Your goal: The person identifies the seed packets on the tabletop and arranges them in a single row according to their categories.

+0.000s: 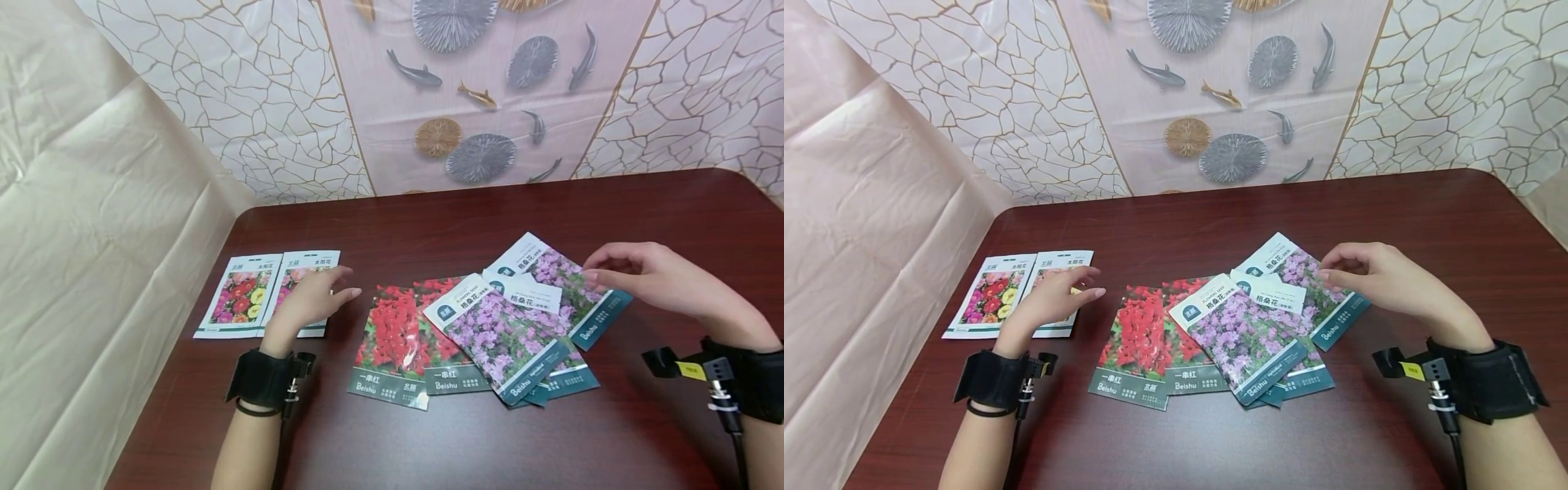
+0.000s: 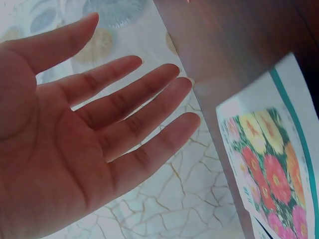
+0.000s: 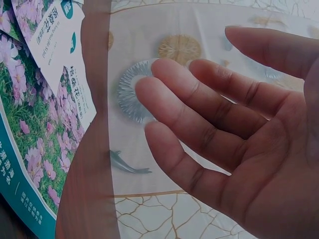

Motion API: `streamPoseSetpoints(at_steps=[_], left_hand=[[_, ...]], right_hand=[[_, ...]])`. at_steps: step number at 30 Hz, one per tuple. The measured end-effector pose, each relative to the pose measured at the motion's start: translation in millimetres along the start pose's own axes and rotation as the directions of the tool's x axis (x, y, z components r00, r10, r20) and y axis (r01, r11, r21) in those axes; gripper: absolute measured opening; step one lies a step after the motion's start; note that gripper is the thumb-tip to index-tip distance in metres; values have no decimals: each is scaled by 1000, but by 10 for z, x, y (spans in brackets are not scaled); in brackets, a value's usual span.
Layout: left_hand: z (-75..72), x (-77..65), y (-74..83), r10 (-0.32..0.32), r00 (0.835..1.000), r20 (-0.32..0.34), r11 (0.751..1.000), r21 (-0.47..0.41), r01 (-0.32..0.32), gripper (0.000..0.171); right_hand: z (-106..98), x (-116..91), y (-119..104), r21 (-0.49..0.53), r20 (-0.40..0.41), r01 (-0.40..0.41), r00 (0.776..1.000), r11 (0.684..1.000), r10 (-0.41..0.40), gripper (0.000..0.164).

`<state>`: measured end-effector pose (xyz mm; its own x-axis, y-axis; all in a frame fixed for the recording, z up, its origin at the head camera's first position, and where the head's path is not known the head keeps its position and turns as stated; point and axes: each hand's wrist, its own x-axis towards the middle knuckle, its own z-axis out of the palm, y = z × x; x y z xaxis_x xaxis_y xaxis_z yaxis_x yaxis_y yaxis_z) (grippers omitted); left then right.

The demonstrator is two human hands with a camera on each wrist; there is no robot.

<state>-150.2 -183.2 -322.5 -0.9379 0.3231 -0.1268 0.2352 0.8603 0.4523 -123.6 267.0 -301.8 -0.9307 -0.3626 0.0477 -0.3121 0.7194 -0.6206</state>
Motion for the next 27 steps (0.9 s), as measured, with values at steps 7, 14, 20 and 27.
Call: streamPoseSetpoints(at_steps=[7,14,20,27], left_hand=[[55,-21,175,59,997,56,998,20,-60,47],[128,-59,327,154,969,193,986,29,-163,51],[221,-117,487,170,926,337,976,74,-206,57],[311,-155,555,181,871,458,966,82,-244,61]], right_hand=[[46,6,-38,10,31,38,999,999,-39,11],[177,26,-136,31,49,144,988,989,-146,13],[325,63,-217,46,120,256,958,965,-260,13],[420,56,-304,-34,316,268,917,963,-244,38]])
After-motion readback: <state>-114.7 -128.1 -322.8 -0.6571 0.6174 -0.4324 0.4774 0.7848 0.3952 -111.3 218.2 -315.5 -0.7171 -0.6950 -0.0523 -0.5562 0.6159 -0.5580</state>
